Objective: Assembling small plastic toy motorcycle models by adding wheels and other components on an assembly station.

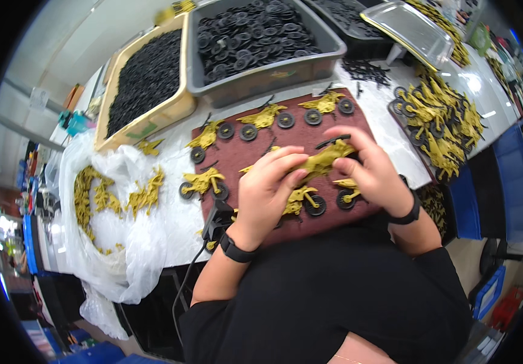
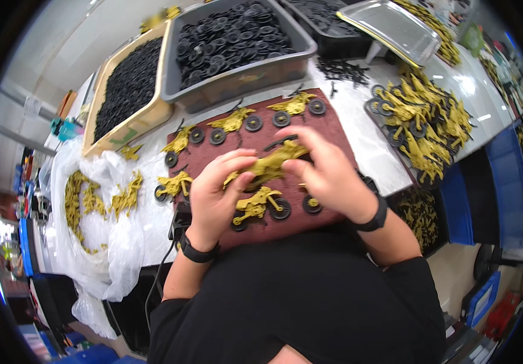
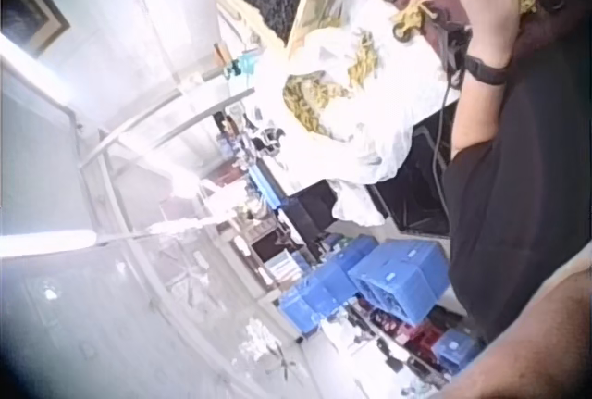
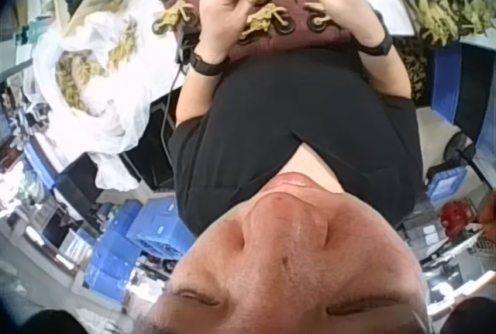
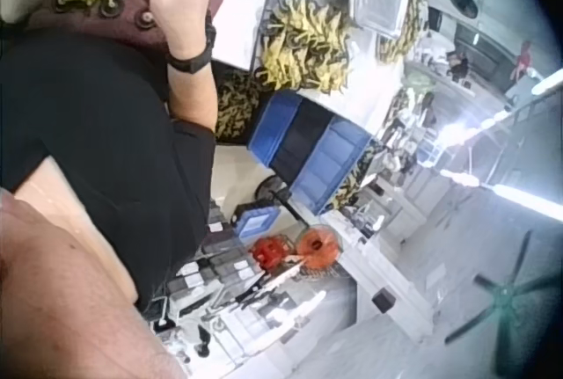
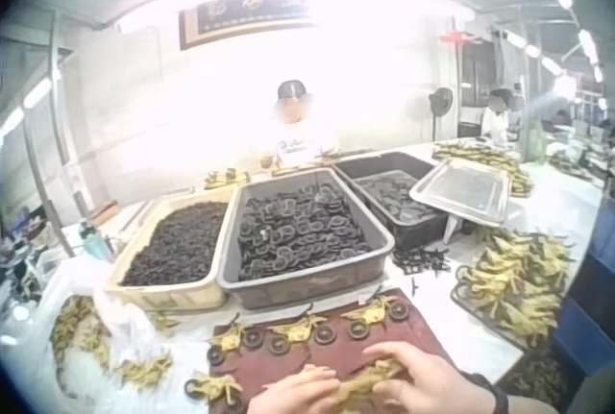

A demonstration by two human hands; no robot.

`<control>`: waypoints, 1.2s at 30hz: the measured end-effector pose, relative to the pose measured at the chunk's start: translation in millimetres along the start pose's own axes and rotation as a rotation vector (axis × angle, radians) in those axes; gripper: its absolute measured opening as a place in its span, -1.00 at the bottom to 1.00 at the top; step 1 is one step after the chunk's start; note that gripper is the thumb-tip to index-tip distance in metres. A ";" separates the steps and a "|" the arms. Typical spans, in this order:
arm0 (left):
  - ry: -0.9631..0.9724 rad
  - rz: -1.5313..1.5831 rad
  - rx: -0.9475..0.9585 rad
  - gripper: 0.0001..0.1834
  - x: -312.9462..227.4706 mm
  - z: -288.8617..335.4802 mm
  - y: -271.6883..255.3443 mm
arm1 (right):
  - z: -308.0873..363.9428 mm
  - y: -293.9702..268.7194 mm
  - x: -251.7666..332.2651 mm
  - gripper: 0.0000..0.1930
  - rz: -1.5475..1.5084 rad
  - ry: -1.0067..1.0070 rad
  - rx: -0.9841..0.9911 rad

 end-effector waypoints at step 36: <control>-0.272 -0.737 -0.277 -0.42 48.2 70.0 -233.3 | -110.9 102.8 71.0 -0.75 0.504 -0.317 0.104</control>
Point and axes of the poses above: each hand's wrist, its own z-axis away from the middle knuckle, its own y-axis out of the palm, x = y × z, the point moved 10 cm from there along -z, towards the middle knuckle, and after that the axes turned 12 degrees about z, right-handed, at the moved point
